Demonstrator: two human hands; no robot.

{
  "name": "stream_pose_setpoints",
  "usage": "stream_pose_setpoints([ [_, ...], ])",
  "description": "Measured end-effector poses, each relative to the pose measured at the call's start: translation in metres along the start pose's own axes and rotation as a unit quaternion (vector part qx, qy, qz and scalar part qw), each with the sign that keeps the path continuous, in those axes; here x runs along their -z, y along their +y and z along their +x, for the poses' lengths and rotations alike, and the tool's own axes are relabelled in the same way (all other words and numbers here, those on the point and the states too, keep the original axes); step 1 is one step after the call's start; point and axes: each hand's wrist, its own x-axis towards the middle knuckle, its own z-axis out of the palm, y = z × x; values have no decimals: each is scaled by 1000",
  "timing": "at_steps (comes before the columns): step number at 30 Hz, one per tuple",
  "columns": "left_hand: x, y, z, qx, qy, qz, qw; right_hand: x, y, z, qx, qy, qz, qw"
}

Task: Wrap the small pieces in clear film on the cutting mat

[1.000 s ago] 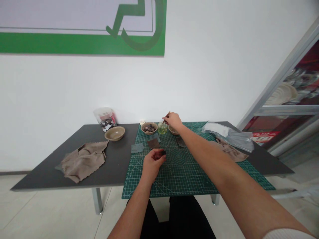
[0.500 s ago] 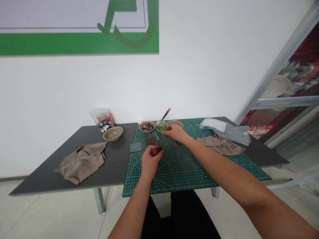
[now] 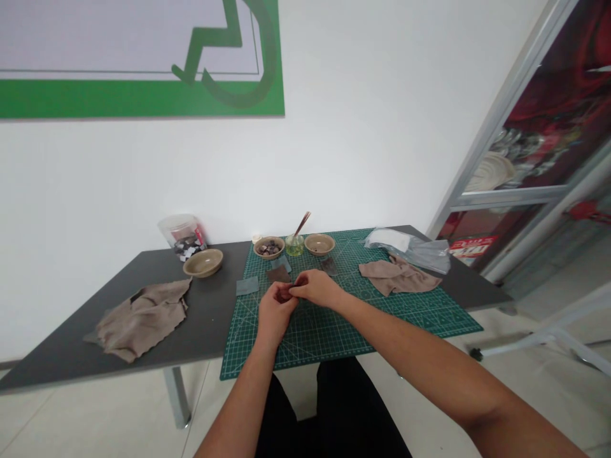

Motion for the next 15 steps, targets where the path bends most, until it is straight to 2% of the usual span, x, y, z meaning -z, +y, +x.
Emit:
stream_pose_setpoints([
  [2, -1, 2, 0, 0, 2, -15, 1000, 6, 1, 7, 26, 18, -19, 999],
  [5, -1, 4, 0, 0, 8, -21, 1000, 27, 9, 29, 57, 89, -70, 992],
  [7, -2, 4, 0, 2, 3, -20, 1000, 44, 19, 50, 25, 145, -120, 982],
  [9, -2, 4, 0, 6, -3, -23, 1000, 58, 31, 71, -35, 173, -160, 971],
  [11, -1, 4, 0, 6, -7, -25, 1000, 65, 43, 89, -73, 157, -202, 964],
  [15, 0, 1, 2, 5, -9, -21, 1000, 58, 60, 112, -80, 116, -249, 958],
])
